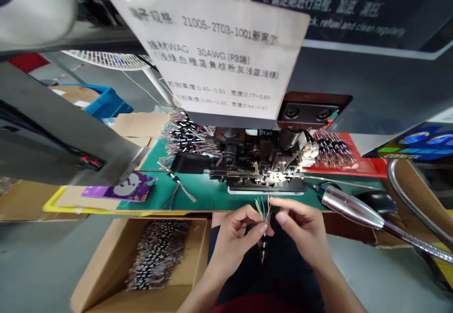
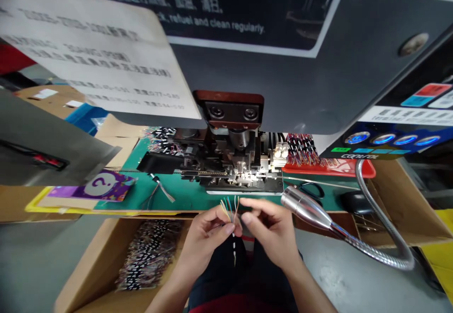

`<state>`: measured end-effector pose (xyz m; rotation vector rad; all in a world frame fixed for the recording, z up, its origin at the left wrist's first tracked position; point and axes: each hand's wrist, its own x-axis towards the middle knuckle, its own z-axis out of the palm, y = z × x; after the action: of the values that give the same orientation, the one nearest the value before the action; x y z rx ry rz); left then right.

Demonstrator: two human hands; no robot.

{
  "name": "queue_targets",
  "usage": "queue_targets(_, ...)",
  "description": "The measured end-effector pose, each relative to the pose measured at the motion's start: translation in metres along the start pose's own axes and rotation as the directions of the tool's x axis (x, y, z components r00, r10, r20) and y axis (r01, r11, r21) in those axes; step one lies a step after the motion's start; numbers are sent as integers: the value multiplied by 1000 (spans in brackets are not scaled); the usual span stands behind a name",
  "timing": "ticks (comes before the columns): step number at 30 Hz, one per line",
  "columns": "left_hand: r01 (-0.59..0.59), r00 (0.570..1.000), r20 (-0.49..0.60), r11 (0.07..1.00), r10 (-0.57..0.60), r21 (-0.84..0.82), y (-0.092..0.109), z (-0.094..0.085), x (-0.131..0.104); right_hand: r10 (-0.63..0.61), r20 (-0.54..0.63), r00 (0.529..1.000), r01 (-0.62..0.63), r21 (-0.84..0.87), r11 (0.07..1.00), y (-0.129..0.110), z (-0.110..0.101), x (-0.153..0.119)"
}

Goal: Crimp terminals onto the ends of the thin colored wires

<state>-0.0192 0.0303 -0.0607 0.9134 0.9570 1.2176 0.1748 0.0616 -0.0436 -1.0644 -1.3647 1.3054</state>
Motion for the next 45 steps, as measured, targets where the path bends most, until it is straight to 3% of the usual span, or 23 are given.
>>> queue_targets(4, 45, 999, 14, 999, -44, -27, -2, 0, 2, -28, 191, 981, 44, -79, 996, -7, 4, -1)
queue_targets(8, 45, 997, 56, 996, -49, 73, -1, 0, 3, -44, 188, 981, 61, -88, 994, -18, 6, 5)
queue_targets(11, -43, 995, 96, 966, 19, 256, 8, 0, 3, -41, 121, 992, 48, -55, 997, -24, 6, 11)
queue_targets(13, -166, 986, 91, 859, 139, 484, 19, 0, -3, -50, 90, 995, 56, -63, 996, -25, 6, 12)
queue_targets(16, -263, 907, 30, 511, 419, 818, 39, 4, -21, -85, 125, 989, 99, -112, 989, -25, 6, 11)
queue_targets(18, -265, 875, 18, 448, 485, 854, 47, 8, -33, -116, 161, 980, 139, -137, 981, -26, 5, 9)
queue_targets(21, -283, 927, 34, 636, 373, 718, 48, 14, -38, -165, 200, 966, 193, -132, 972, -27, 3, 4)
queue_targets(24, -186, 975, -11, 846, 221, 499, 41, 16, -27, -187, 206, 961, 214, -114, 970, -29, 2, 0)
queue_targets(26, -128, 989, -21, 915, 147, 383, 38, 15, -17, -188, 202, 961, 213, -110, 971, -29, 1, -1)
queue_targets(32, -29, 995, 99, 976, 8, 218, 34, 8, -4, -183, 186, 965, 200, -75, 977, -29, 1, 4)
queue_targets(38, 16, 1000, 21, 998, -17, 65, 19, -1, 5, -130, 146, 981, 132, -5, 991, -23, 4, 10)
queue_targets(45, -68, 995, -59, 992, 75, 108, 15, 5, 15, -112, 53, 992, 117, -101, 988, -23, 12, 15)
